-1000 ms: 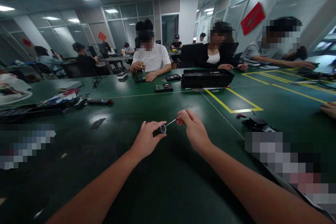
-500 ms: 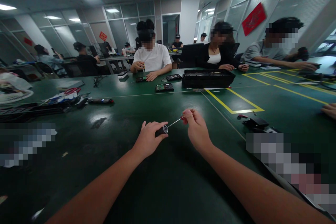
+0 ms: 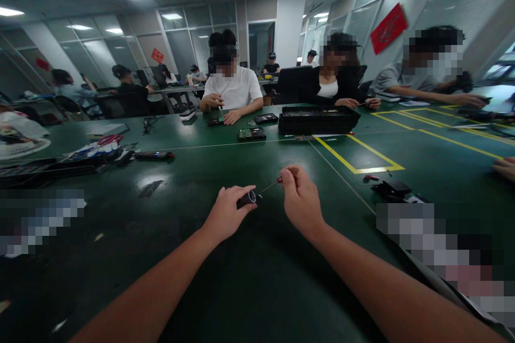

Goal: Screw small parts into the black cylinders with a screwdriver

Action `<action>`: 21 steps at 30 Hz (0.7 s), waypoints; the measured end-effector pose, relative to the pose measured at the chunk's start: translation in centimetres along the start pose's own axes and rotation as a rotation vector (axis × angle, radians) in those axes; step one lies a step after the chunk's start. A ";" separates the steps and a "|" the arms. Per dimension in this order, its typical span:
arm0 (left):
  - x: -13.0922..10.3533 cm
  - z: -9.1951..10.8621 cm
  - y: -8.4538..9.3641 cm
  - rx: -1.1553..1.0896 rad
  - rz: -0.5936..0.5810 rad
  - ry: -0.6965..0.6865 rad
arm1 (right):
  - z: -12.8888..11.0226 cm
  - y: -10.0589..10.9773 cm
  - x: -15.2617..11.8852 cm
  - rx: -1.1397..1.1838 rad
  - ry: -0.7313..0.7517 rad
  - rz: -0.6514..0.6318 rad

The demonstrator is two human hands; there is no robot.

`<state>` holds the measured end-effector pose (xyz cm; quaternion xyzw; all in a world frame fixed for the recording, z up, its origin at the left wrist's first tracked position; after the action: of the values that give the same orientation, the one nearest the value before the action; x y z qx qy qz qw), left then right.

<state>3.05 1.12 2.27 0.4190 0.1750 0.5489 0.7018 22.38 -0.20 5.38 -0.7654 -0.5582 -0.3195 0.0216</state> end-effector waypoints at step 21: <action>0.7 2.9 0.7 -0.098 -0.300 0.135 | 0.6 0.1 0.2 0.092 -0.018 0.045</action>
<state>4.90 0.62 4.67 0.3157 0.2556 0.4727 0.7820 22.75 0.20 5.06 -0.7787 -0.5553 -0.2861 0.0587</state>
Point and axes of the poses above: each hand's wrist, its own x-axis towards the middle knuckle, its own y-axis out of the back of the hand, z = x × y, the point moved 3 cm from there along x, towards the middle knuckle
